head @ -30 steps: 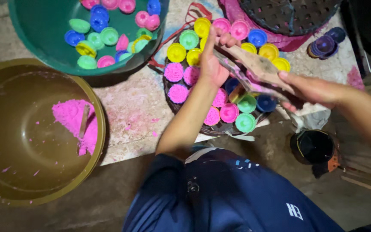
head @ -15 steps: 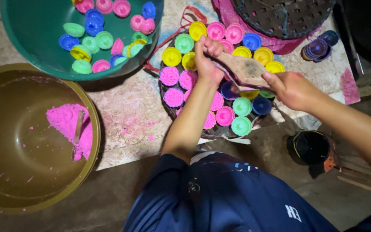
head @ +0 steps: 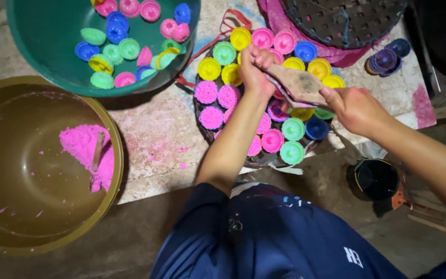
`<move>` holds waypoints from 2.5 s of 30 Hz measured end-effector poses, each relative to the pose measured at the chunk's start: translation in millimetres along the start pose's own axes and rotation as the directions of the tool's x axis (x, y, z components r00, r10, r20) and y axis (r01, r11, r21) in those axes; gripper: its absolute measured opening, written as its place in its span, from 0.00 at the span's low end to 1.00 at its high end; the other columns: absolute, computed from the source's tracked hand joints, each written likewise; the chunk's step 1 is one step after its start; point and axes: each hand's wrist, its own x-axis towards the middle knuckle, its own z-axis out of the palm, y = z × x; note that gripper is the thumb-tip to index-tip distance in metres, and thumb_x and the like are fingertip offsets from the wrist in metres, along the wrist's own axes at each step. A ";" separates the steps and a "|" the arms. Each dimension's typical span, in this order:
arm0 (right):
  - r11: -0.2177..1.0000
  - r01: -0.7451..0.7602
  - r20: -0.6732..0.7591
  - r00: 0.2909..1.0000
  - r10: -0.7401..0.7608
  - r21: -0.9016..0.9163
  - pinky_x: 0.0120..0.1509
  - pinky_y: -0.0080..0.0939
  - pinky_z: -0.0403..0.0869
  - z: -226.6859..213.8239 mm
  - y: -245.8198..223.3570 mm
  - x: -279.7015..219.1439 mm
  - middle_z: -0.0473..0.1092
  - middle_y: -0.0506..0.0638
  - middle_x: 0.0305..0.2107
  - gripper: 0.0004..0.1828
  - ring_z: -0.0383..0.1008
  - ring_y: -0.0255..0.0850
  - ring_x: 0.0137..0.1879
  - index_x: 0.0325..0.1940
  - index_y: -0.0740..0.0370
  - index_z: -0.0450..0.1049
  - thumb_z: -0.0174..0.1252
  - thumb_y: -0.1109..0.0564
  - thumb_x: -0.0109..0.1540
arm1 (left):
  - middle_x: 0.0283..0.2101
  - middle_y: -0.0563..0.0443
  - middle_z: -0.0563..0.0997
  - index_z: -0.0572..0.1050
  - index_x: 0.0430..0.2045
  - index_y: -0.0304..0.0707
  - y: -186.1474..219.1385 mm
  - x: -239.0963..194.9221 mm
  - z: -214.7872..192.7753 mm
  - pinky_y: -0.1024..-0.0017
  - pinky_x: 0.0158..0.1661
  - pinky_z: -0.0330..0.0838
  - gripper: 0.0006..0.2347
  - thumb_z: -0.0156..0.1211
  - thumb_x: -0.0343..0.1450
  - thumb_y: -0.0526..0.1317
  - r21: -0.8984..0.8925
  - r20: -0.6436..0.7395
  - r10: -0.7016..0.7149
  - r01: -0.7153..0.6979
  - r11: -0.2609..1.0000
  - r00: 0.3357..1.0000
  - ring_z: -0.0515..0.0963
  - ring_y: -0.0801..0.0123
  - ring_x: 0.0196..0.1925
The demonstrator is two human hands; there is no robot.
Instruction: The person scoops pink powder from a bowl and packs it into small colorful plastic molds arranged in a basket using a wooden mold press. The person repeatedly fills and compresses the powder into the molds.
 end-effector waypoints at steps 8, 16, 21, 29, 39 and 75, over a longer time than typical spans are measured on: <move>0.985 0.074 -0.033 0.997 -0.070 0.158 0.47 0.63 0.72 18.2 -12.0 -3.6 0.74 0.69 0.31 0.32 0.76 0.67 0.42 0.39 0.66 0.77 0.38 0.37 0.72 | 0.16 0.64 0.58 0.60 0.17 0.49 16.0 4.7 -1.5 0.69 0.27 0.63 0.12 0.51 0.71 0.43 0.120 -0.010 0.047 -0.046 0.992 0.999 0.57 0.77 0.16; 0.998 0.042 -0.084 0.996 -0.038 0.041 0.45 0.63 0.70 2.9 11.9 -0.2 0.73 0.69 0.30 0.32 0.74 0.68 0.41 0.37 0.66 0.78 0.42 0.38 0.73 | 0.16 0.64 0.61 0.62 0.19 0.50 -11.6 16.6 1.9 0.69 0.28 0.64 0.12 0.53 0.72 0.45 0.039 0.017 0.035 -0.036 0.999 0.999 0.60 0.77 0.17; 0.938 0.079 -0.080 0.995 -0.056 0.338 0.36 0.50 0.71 14.8 31.6 -8.3 0.72 0.58 0.20 0.33 0.74 0.48 0.30 0.29 0.68 0.75 0.44 0.38 0.72 | 0.36 0.46 0.77 0.67 0.42 0.39 14.9 -13.0 -6.3 0.67 0.38 0.74 0.20 0.54 0.72 0.57 0.558 0.089 -0.247 0.157 0.815 0.965 0.81 0.67 0.34; 0.859 0.115 -0.144 0.988 -0.048 0.499 0.29 0.42 0.65 45.0 67.7 -12.0 0.66 0.51 0.15 0.34 0.66 0.39 0.23 0.23 0.64 0.68 0.40 0.39 0.75 | 0.58 0.40 0.77 0.47 0.73 0.46 20.3 -78.7 -47.5 0.80 0.16 0.57 0.43 0.27 0.69 0.76 0.850 -0.257 -0.513 0.444 0.283 0.819 0.73 0.74 0.22; 0.651 0.262 -0.383 0.923 0.047 0.712 0.28 0.38 0.64 99.3 100.3 -33.4 0.66 0.49 0.16 0.43 0.66 0.36 0.22 0.29 0.66 0.71 0.27 0.32 0.76 | 0.45 0.37 0.85 0.38 0.78 0.45 38.8 -120.4 1.0 0.57 0.31 0.76 0.34 0.38 0.80 0.59 0.843 0.204 -0.254 -0.302 -0.445 0.945 0.83 0.49 0.32; 0.099 0.995 0.010 0.099 -0.995 0.019 0.30 0.50 0.68 75.4 -362.2 -48.7 0.67 0.52 0.19 0.32 0.72 0.51 0.27 0.32 0.62 0.73 0.62 0.29 0.52 | 0.45 0.42 0.80 0.74 0.50 0.38 388.7 -405.1 99.2 0.56 0.50 0.69 0.22 0.68 0.65 0.46 0.647 0.293 -0.323 -0.436 -0.626 0.900 0.78 0.45 0.50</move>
